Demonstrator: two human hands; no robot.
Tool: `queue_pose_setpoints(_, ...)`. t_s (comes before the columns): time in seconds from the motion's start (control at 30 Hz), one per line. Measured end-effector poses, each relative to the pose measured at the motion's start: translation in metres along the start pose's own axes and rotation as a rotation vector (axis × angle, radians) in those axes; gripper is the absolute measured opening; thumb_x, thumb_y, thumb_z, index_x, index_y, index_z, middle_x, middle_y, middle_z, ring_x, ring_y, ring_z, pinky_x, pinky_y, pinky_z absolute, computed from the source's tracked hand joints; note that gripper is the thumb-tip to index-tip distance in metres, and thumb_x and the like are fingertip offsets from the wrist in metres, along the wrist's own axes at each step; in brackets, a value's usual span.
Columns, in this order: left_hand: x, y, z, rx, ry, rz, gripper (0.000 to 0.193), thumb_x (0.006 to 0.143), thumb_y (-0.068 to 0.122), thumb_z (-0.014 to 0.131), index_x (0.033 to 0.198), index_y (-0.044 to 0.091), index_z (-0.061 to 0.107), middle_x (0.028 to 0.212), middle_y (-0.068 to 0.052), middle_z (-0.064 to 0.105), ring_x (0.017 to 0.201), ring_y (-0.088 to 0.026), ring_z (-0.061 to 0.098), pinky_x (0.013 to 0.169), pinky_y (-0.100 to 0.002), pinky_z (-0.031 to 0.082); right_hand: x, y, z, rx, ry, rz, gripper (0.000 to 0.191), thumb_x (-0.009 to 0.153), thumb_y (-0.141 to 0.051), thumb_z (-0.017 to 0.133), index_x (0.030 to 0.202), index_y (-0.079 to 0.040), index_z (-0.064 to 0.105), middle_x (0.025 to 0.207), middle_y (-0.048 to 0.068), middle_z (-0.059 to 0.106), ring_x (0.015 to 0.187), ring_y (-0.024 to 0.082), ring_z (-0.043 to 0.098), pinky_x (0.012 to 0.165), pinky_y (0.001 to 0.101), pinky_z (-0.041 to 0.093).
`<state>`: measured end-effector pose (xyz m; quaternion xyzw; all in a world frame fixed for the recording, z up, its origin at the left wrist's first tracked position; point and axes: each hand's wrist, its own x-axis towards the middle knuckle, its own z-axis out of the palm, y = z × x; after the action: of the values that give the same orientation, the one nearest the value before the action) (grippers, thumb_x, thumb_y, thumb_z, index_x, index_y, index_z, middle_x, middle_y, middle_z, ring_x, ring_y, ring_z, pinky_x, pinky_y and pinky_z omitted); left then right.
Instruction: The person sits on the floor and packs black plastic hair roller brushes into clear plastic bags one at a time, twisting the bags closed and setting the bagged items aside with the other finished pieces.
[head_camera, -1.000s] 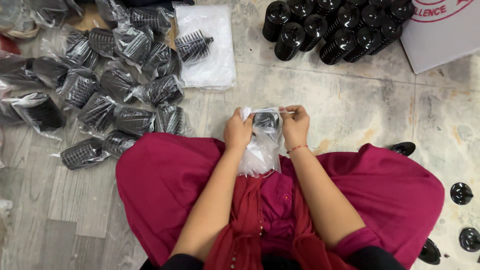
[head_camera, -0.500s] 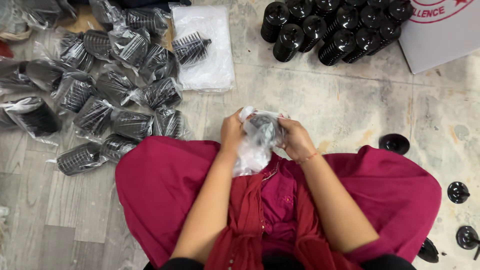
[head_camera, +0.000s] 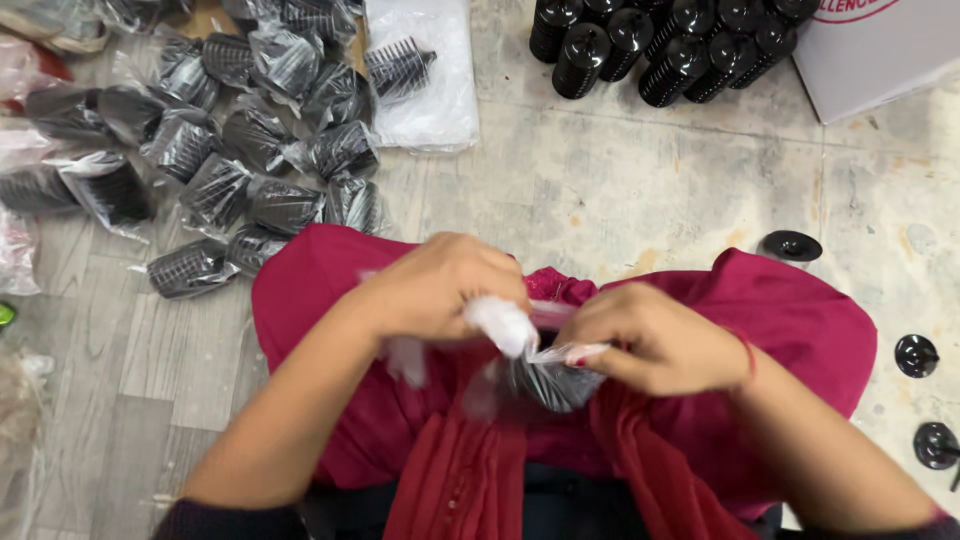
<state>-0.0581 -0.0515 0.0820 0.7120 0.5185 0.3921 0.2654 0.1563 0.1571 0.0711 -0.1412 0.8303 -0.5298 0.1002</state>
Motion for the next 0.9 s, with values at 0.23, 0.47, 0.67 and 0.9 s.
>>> queue_pose_setpoints(0.23,-0.009,0.043,0.014,0.792,0.145,-0.018,0.004,0.078,0.015,0.066,0.080,0.011,0.066,0.091,-0.006,0.062,0.078,-0.025,0.066,0.067,-0.041,0.053,0.004,-0.064,0.008,-1.088,0.525,0.026,0.009,0.079,-0.017,0.077,0.084,-0.013,0.071,0.114,0.011,0.074,0.074,0.014,0.064,0.101,0.0502,0.040)
queue_pose_setpoints(0.47,-0.008,0.054,0.054,0.719,0.493,-0.164,0.026,0.085,0.014,0.068,0.109,0.010,0.076,0.083,-0.006,0.061,0.076,-0.025,0.064,0.065,-0.041,0.050,0.001,-0.053,0.025,-1.185,0.589,0.238,0.009,0.082,-0.015,0.077,0.083,-0.018,0.069,0.081,-0.003,0.065,0.074,0.016,0.063,0.112,0.0498,0.035)
queue_pose_setpoints(0.67,-0.003,0.046,0.066,0.651,0.428,-0.461,0.014,0.078,0.008,0.073,0.091,0.014,0.072,0.086,-0.008,0.064,0.085,-0.029,0.067,0.072,-0.045,0.052,0.000,-0.044,0.032,-1.265,0.672,0.165,0.025,0.077,-0.020,0.077,0.102,-0.019,0.075,0.080,-0.005,0.065,0.086,0.019,0.066,0.108,0.0536,0.031)
queue_pose_setpoints(0.9,-0.012,0.019,0.060,-0.219,0.479,-0.584,0.026,0.077,0.011,0.087,0.092,0.002,0.068,0.087,-0.006,0.067,0.079,-0.018,0.062,0.068,-0.036,0.051,-0.003,-0.006,-0.007,0.354,0.255,0.527,0.009,0.087,-0.009,0.073,0.092,-0.003,0.069,0.081,-0.002,0.073,0.071,0.007,0.065,0.064,0.0280,0.052)
